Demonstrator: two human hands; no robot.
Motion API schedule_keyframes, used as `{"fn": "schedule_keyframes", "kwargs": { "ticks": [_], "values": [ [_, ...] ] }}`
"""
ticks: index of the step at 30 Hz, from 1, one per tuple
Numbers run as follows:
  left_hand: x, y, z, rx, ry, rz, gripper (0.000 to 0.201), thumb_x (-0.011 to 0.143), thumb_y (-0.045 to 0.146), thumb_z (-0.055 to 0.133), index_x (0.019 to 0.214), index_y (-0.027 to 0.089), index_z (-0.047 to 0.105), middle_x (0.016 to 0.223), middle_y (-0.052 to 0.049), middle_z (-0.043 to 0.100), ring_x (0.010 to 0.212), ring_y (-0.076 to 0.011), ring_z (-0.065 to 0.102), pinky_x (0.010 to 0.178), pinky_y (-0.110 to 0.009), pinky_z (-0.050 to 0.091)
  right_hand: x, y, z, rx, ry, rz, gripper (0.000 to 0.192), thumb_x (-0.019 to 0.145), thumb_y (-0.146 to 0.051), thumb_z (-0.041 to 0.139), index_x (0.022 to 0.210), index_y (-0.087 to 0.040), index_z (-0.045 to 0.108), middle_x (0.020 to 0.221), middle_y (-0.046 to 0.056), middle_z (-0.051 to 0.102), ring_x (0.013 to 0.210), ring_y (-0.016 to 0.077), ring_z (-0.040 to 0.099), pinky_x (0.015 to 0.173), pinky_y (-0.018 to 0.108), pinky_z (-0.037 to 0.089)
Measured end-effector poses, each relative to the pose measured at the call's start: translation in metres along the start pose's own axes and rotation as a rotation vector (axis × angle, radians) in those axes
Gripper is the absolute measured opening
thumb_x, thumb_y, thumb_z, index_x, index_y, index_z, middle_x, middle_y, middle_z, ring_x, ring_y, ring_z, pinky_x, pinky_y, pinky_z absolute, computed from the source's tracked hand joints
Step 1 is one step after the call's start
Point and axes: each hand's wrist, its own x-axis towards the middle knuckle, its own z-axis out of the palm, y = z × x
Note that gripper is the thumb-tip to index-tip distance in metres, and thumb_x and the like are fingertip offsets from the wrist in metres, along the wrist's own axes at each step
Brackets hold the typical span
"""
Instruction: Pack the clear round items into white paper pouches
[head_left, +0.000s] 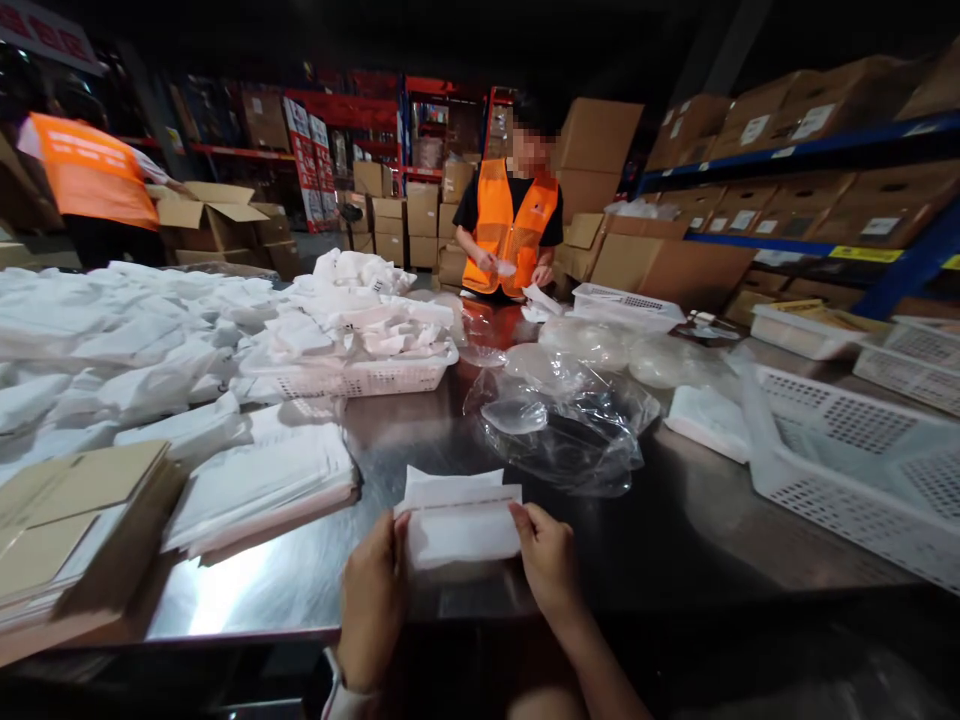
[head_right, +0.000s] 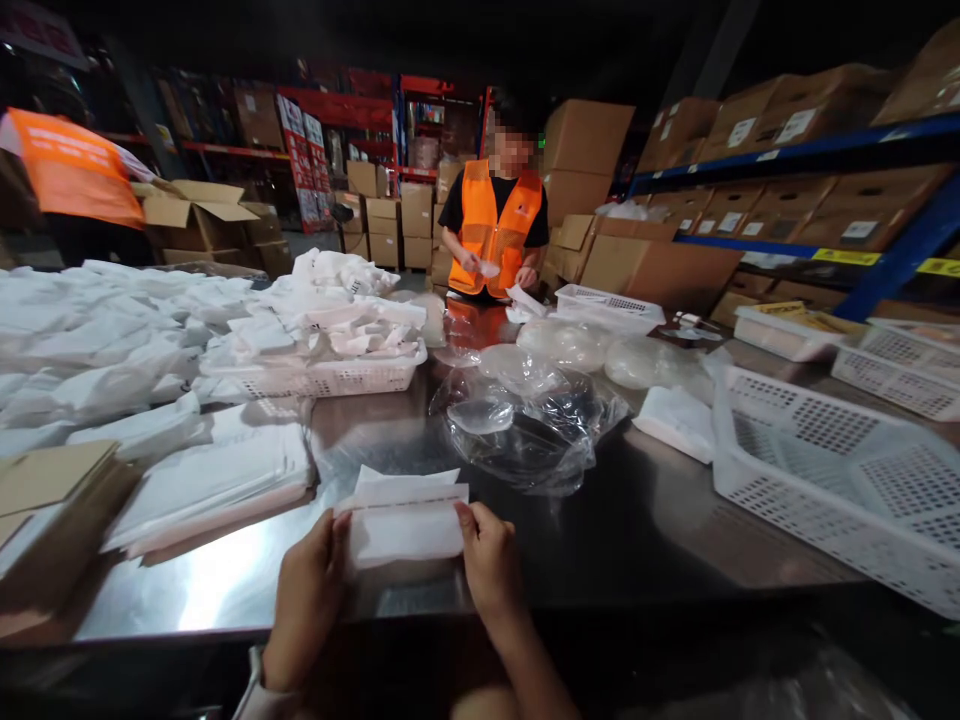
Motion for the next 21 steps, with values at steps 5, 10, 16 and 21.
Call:
{"fn": "schedule_keyframes", "kwargs": {
  "ticks": [5, 10, 16, 21],
  "values": [
    [-0.0063, -0.0038, -0.0011, 0.205, -0.028, -0.010, 0.032, 0.097, 0.034, 0.029, 0.083, 0.022, 0.056, 0.064, -0.003, 0.061, 0.058, -0.0197, 0.056, 0.056, -0.028, 0.029, -0.0052, 0.0026, -0.0007, -0.175, 0.025, -0.109, 0.065, 0.096, -0.060, 0.030, 0.054, -0.018, 0.055, 0.044, 0.001, 0.053, 0.040, 0.0092, 0.037, 0.045, 0.026, 0.026],
    [-0.0060, -0.0046, -0.0041, 0.232, -0.033, 0.002, 0.032, 0.099, 0.034, 0.033, 0.080, 0.021, 0.056, 0.062, -0.003, 0.060, 0.058, -0.0192, 0.056, 0.055, -0.027, 0.028, -0.0088, 0.0028, -0.0016, -0.244, 0.039, -0.182, 0.061, 0.099, -0.053, 0.033, 0.053, -0.018, 0.054, 0.048, 0.002, 0.055, 0.044, 0.0106, 0.045, 0.050, 0.026, 0.030],
    [-0.0024, 0.0025, -0.0052, 0.359, -0.048, -0.044, 0.035, 0.100, 0.033, 0.032, 0.086, 0.019, 0.061, 0.067, -0.007, 0.065, 0.061, -0.0227, 0.061, 0.055, -0.028, 0.026, -0.0090, 0.0050, -0.0015, -0.295, 0.029, -0.211, 0.060, 0.099, -0.051, 0.032, 0.054, -0.020, 0.056, 0.050, 0.003, 0.057, 0.046, 0.0130, 0.051, 0.051, 0.027, 0.031],
    [-0.0022, 0.0016, -0.0042, 0.491, -0.059, -0.039, 0.035, 0.101, 0.034, 0.030, 0.098, 0.019, 0.062, 0.068, -0.008, 0.067, 0.064, -0.0254, 0.065, 0.053, -0.029, 0.026, -0.0085, 0.0059, -0.0013, -0.351, 0.039, -0.228, 0.062, 0.100, -0.052, 0.029, 0.054, -0.020, 0.057, 0.049, 0.003, 0.057, 0.045, 0.0125, 0.050, 0.050, 0.027, 0.029]
  ]
}}
